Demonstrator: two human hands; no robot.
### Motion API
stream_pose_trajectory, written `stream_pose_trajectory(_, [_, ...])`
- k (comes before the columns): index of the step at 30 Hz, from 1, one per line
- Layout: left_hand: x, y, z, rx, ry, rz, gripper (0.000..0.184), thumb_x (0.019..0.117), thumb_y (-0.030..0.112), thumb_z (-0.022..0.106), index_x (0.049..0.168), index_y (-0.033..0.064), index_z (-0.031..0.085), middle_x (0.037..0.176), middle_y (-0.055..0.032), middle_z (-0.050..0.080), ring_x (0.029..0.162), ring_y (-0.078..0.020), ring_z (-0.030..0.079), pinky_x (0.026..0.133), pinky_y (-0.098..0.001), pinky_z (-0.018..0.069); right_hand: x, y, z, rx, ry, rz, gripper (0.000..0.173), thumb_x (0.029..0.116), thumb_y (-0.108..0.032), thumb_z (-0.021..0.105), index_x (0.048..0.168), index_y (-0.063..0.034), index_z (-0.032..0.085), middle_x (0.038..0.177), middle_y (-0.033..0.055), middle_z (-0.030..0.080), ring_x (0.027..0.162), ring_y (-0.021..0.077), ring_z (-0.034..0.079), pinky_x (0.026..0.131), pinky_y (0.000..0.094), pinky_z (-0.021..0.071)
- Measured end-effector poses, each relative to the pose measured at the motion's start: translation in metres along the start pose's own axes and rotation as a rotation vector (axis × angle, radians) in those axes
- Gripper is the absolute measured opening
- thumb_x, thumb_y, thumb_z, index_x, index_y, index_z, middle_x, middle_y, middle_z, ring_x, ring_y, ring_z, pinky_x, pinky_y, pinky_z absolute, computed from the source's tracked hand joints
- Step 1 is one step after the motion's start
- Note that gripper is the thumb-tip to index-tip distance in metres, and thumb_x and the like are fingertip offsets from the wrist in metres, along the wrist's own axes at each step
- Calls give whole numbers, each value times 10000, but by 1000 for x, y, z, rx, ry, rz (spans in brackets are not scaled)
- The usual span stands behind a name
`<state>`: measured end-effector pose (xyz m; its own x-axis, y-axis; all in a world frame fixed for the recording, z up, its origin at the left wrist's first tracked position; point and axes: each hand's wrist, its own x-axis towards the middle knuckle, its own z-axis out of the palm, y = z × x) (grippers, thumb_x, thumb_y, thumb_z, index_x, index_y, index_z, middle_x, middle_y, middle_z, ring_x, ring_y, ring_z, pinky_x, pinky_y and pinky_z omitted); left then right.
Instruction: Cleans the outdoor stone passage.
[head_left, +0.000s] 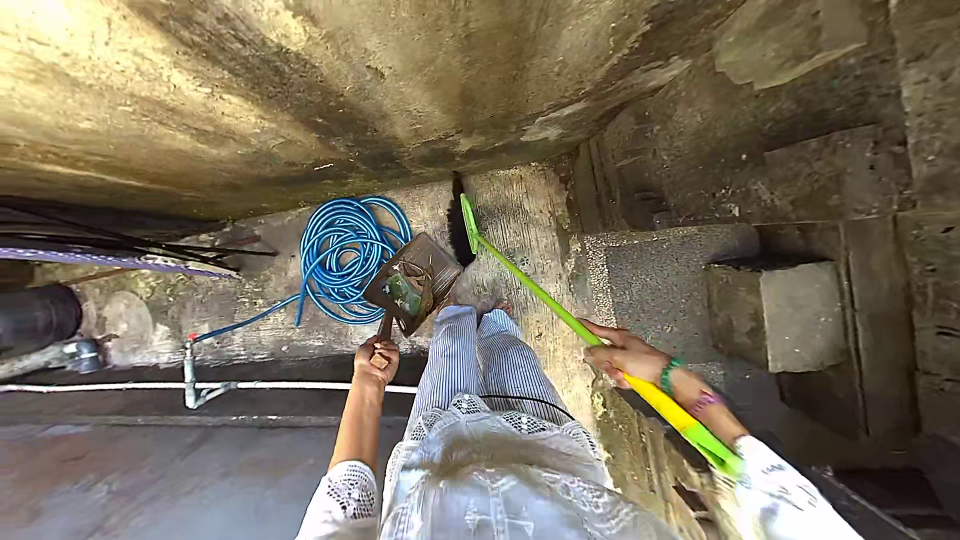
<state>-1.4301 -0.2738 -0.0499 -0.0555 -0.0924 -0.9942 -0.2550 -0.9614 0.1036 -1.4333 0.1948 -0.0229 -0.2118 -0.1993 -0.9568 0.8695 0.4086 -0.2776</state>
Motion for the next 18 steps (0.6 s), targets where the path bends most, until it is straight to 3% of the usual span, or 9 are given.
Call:
stream_pose_trajectory(5, [49, -8, 63, 150, -12, 101, 320, 1081, 309, 322, 852, 117, 437, 552, 0, 425, 383, -70, 429, 351, -181, 399, -125, 35, 12, -110, 152, -7, 782, 987, -143, 625, 1655, -250, 233, 762, 111, 609, 473, 191, 548, 451, 384, 516])
stream_pose_trajectory(8, [81, -16, 106, 268, -35, 178, 268, 1093, 311, 328, 919, 131, 423, 641, -15, 426, 462, -102, 434, 425, -225, 428, -140, 36, 33, -334, 334, 54, 762, 964, -151, 650, 1639, -212, 302, 973, 242, 700, 631, 343, 666, 615, 567, 568])
stream_pose_trajectory(11, [92, -26, 150, 415, 5, 231, 225, 1095, 308, 334, 1017, 128, 443, 756, -39, 458, 557, -127, 473, 502, -254, 454, -102, 24, 46, -436, 443, 133, 756, 986, -155, 640, 1646, -194, 274, 1092, 325, 691, 893, 496, 696, 808, 676, 537])
stream_pose_trajectory(14, [96, -36, 189, 490, 11, 252, 285, 1103, 347, 340, 1220, 129, 480, 962, -73, 500, 786, -171, 522, 699, -334, 490, -29, 7, 53, -424, 419, 164, 767, 995, -157, 609, 1654, -137, 218, 1201, 356, 654, 1071, 536, 658, 929, 686, 500])
stream_pose_trajectory(15, [96, -40, 201, 485, -1, 268, 279, 1106, 356, 338, 1177, 133, 490, 927, -57, 495, 762, -157, 510, 693, -322, 481, -6, 0, 58, -407, 380, 158, 762, 996, -154, 602, 1651, -117, 214, 1212, 358, 645, 1071, 526, 661, 933, 673, 505])
stream_pose_trajectory(17, [106, -47, 226, 436, -17, 282, 290, 1097, 374, 299, 936, 181, 445, 696, 20, 416, 547, -97, 429, 535, -249, 428, 32, -16, 77, -377, 294, 129, 753, 992, -147, 590, 1645, -97, 218, 1183, 336, 654, 989, 485, 689, 884, 631, 539])
stream_pose_trajectory(18, [108, -48, 237, 415, -48, 266, 308, 1099, 375, 267, 911, 185, 422, 677, 29, 391, 531, -90, 406, 528, -239, 417, 44, -23, 90, -358, 253, 122, 760, 988, -143, 587, 1648, -108, 211, 1168, 323, 661, 952, 466, 697, 863, 613, 550])
